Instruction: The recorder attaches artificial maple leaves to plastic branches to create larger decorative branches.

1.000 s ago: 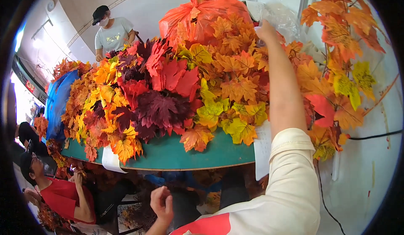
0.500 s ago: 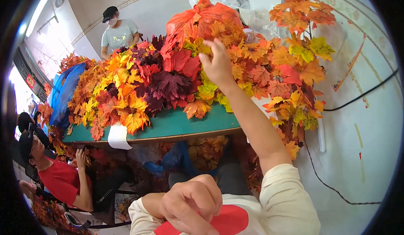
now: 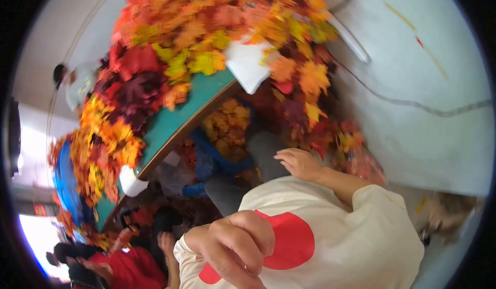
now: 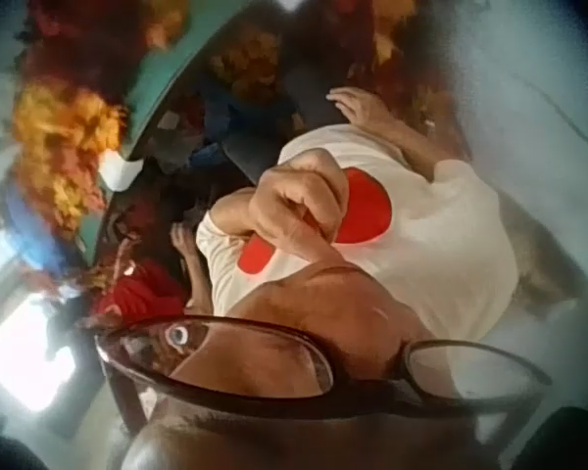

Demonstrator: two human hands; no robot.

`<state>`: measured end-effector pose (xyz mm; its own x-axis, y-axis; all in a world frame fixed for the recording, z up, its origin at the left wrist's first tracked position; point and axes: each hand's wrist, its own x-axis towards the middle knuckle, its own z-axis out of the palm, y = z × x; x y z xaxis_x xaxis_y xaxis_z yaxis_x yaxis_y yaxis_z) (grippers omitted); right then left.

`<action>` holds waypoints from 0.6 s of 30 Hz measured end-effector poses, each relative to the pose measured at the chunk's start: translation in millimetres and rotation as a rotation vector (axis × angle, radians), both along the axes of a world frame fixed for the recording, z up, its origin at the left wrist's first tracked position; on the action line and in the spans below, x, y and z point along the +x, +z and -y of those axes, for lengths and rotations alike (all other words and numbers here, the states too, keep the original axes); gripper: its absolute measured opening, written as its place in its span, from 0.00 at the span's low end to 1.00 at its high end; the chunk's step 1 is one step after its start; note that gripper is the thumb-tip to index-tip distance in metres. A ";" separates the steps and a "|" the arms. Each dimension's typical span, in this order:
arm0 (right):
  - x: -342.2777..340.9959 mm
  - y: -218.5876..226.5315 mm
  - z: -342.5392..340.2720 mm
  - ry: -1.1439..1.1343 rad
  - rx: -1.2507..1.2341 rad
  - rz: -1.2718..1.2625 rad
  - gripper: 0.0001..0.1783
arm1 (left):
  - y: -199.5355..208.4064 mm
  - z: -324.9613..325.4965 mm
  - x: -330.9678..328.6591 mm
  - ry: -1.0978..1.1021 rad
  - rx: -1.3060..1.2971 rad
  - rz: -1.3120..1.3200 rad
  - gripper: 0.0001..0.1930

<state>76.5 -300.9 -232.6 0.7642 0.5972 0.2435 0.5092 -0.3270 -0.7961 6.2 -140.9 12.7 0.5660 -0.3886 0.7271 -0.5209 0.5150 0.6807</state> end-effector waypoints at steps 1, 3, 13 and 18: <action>-14.5 -18.1 15.4 0.004 -0.084 0.011 0.13 | -3.2 6.6 0.6 -0.040 0.004 -0.038 0.03; -35.1 -42.9 40.9 -0.108 -0.097 -0.020 0.10 | -10.9 18.1 2.9 -0.122 0.004 -0.094 0.03; -38.0 -74.3 68.5 -0.373 -0.134 -0.491 0.10 | -17.9 52.0 22.8 0.051 0.031 0.030 0.05; -36.0 -87.5 62.4 -0.414 -0.062 -0.436 0.11 | -18.4 67.5 49.6 0.138 -0.024 0.085 0.08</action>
